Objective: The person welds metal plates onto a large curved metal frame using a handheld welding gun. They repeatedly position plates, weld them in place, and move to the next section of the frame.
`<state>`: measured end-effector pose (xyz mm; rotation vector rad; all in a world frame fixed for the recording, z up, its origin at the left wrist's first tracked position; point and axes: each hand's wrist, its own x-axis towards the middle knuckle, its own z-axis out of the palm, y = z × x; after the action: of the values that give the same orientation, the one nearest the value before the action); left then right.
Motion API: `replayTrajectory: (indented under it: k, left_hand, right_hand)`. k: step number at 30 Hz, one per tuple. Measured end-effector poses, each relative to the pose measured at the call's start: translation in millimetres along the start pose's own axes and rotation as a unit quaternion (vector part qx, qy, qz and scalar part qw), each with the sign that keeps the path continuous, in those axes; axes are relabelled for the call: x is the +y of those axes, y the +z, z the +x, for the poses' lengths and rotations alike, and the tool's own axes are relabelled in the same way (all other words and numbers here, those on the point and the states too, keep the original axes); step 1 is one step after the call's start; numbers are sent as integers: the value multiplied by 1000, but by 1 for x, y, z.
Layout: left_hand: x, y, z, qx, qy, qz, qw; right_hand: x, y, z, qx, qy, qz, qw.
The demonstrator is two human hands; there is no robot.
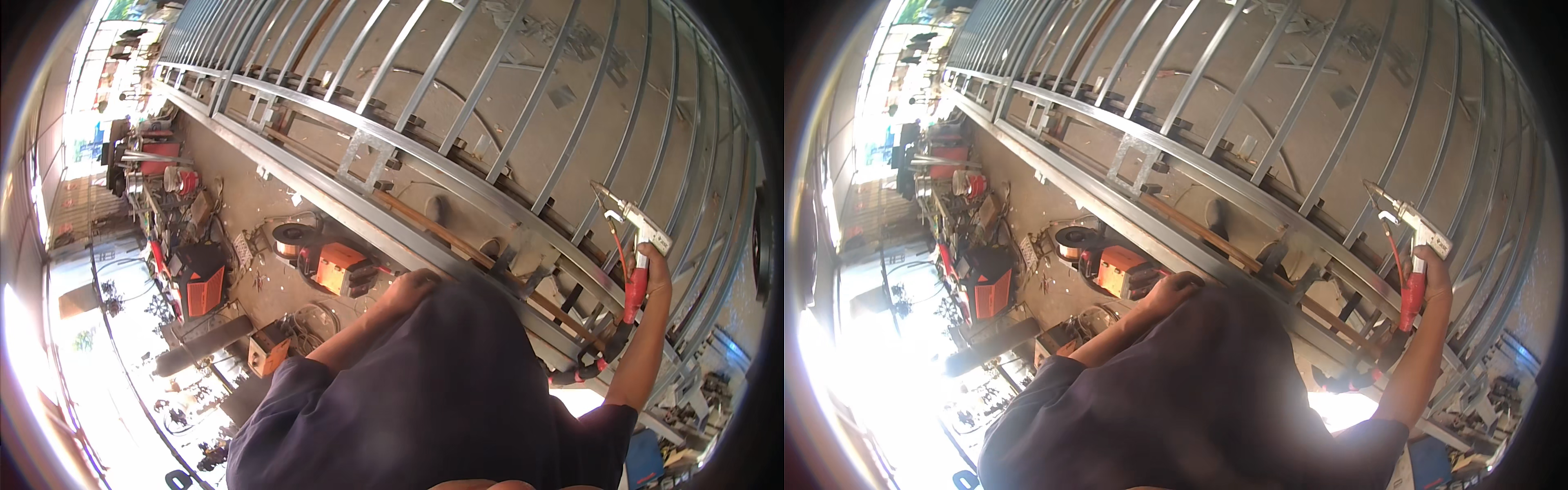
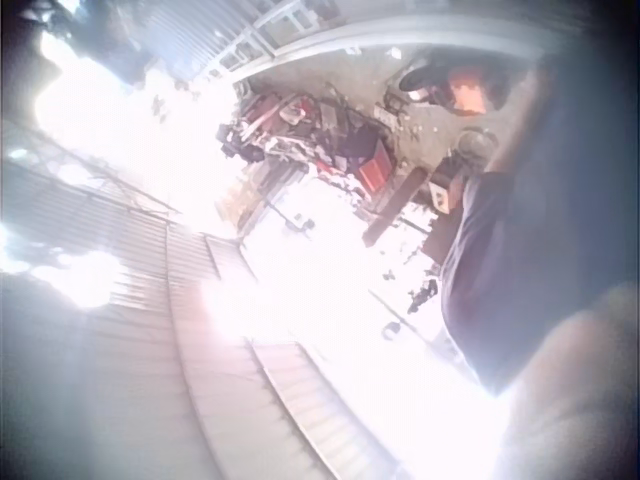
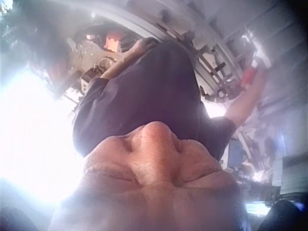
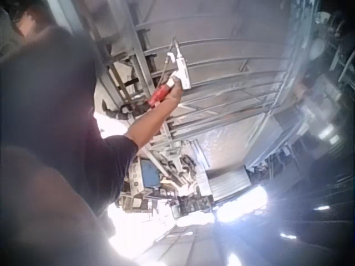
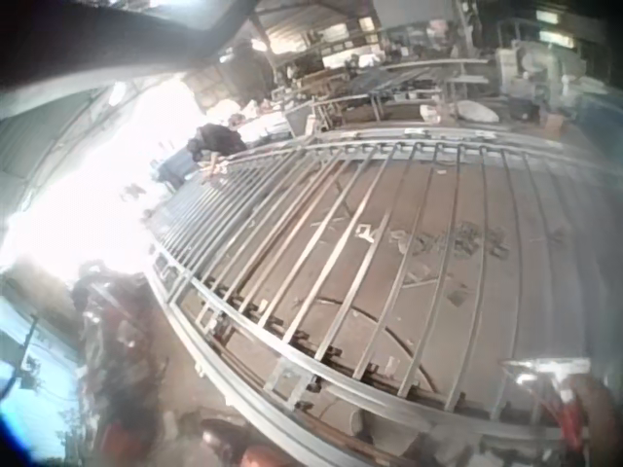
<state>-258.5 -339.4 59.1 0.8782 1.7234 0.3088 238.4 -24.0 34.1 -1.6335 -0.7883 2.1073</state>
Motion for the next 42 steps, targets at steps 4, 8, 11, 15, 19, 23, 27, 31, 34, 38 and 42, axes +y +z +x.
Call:
replayTrajectory:
  k: [4, 8, 11, 15, 19, 23, 27, 31, 34, 38, 42]
  left_hand:
    - [-5, 3, -14, 19, 24, -8, 999]
    - [-6, 3, -13, 28, 50, -2, 998]
    - [-17, -1, -16, 8, 50, -49, 998]
    - [-55, -3, 2, -22, 67, -33, 997]
    - [-76, -15, 17, -73, 96, -14, 993]
    - [-93, -25, 15, -94, 99, 42, 990]
    - [-74, -37, -4, -106, 73, 82, 988]
    - [-113, -39, -3, -102, 87, 89, 987]
    - [-118, -34, -1, -108, 64, 82, 989]
    - [-101, -14, 2, -137, 71, 70, 986]
    - [-97, 21, 13, -147, 42, 120, 981]
  right_hand:
    - [13, -15, 13, 2, 9, 14, 1000]
    - [29, -36, 15, 98, -9, -28, 995]
    - [13, -9, -2, 181, -67, -253, 948]
    - [13, 8, -5, 201, -79, -352, 911]
    - [37, 24, -19, 352, -124, -437, 819]
    - [47, 26, -13, 368, -117, -442, 810]
    - [47, 13, -29, 410, -101, -441, 792]
    - [64, -46, -35, 486, -104, -420, 759]
    - [73, -63, -42, 512, -91, -418, 745]
    - [99, -88, -48, 523, -97, -396, 749]
    - [89, -74, -60, 503, -68, -362, 782]
